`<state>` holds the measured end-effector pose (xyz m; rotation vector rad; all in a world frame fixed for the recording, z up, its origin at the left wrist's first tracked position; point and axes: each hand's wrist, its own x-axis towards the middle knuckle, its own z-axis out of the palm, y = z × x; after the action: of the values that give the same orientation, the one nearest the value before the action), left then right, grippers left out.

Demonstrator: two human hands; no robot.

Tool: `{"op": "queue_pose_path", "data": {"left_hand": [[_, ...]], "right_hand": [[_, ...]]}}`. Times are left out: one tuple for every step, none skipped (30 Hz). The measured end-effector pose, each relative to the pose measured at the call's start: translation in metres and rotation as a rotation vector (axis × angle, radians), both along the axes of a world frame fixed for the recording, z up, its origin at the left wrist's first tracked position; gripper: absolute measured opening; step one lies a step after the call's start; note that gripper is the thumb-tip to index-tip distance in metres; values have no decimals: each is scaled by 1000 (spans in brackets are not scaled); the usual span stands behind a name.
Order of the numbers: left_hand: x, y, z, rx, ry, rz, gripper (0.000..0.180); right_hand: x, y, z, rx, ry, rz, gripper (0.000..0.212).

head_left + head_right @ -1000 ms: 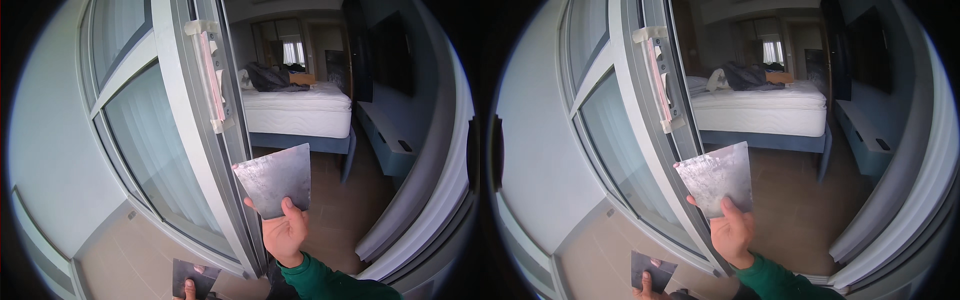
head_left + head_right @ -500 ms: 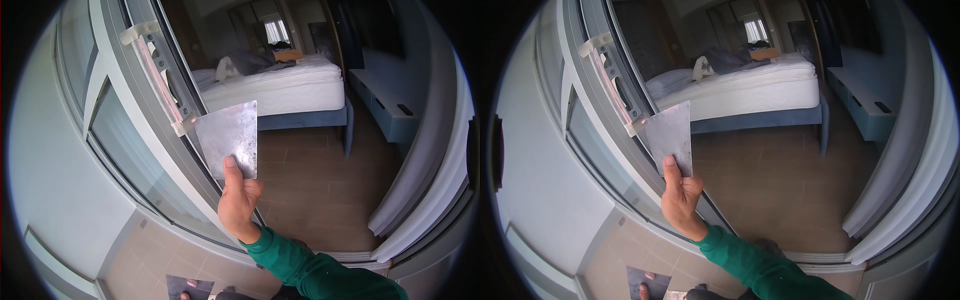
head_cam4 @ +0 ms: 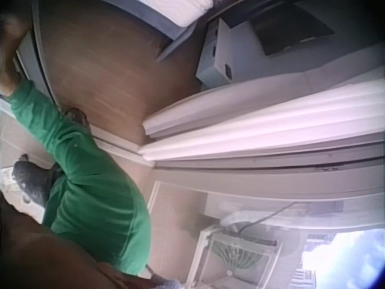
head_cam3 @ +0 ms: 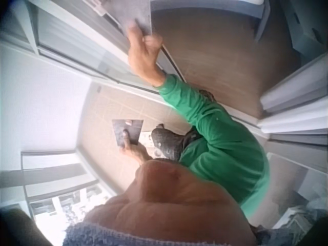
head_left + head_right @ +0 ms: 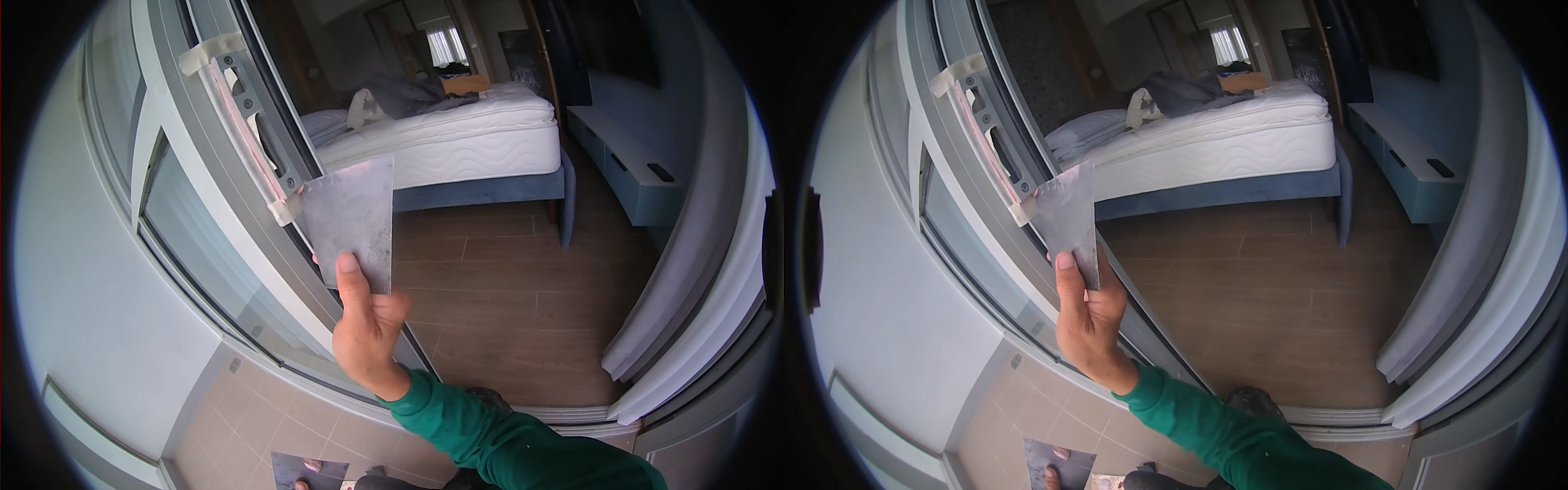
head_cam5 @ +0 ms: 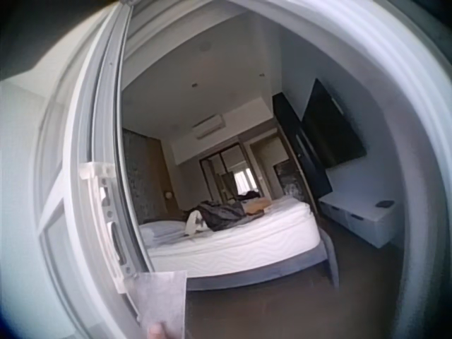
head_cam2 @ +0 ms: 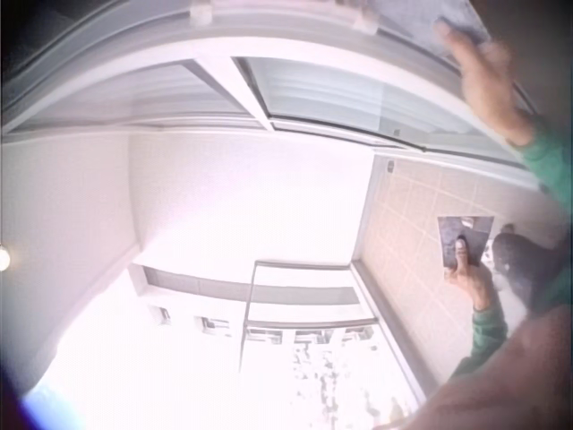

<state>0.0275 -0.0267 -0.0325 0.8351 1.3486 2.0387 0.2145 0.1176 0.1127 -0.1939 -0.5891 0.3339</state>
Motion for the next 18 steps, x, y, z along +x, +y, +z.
{"op": "queue_pose_path", "data": {"left_hand": [[0, 0, 1, 0, 6, -8, 34], [-1, -1, 0, -27, 29, -10, 34], [-3, -1, -1, -54, 52, -12, 35], [-4, -2, -2, -81, 75, -14, 35], [-5, -2, -2, -86, 68, -12, 35], [-5, -2, -1, -90, 61, -9, 34], [-6, -3, -1, -94, 54, -7, 34], [-6, -3, -1, -97, 54, -1, 33], [-6, -3, 0, -99, 54, 6, 33], [-6, -3, 0, -102, 53, 12, 32], [-5, -3, 0, -73, 30, 9, 31], [-5, -2, 0, -45, 7, 5, 31], [-4, -1, 0, -16, -16, 0, 30], [-5, -1, 0, -22, -15, 5, 30], [-5, -1, -1, -27, -14, 9, 29], [-5, -1, -1, -33, -13, 13, 29], [-5, -1, -1, -27, -9, 12, 29], [-4, -1, -1, -22, -6, 10, 29]], "right_hand": [[0, 2, -1, 4, -50, -33, 24], [-1, 4, -4, 8, -102, -65, 22], [-1, 6, -5, 12, -153, -97, 21], [-2, 4, -4, 15, -154, -114, 21], [-4, 3, -3, 17, -155, -127, 20], [-7, 2, -2, 19, -155, -140, 19], [-9, 2, -3, 30, -156, -139, 19], [-11, 3, -3, 40, -158, -141, 18], [-12, 3, -4, 51, -160, -143, 17], [-13, 2, -3, 47, -159, -146, 17], [-15, 0, -2, 44, -156, -147, 17], [-16, -1, -2, 41, -154, -148, 16], [-17, -1, -2, 41, -161, -153, 16], [-17, -1, -3, 40, -168, -158, 16], [-18, -1, -4, 39, -175, -164, 16], [-18, -2, -4, 47, -153, -138, 16], [-19, -4, -2, 55, -132, -112, 16], [-20, -5, -2, 62, -111, -86, 16]]}}
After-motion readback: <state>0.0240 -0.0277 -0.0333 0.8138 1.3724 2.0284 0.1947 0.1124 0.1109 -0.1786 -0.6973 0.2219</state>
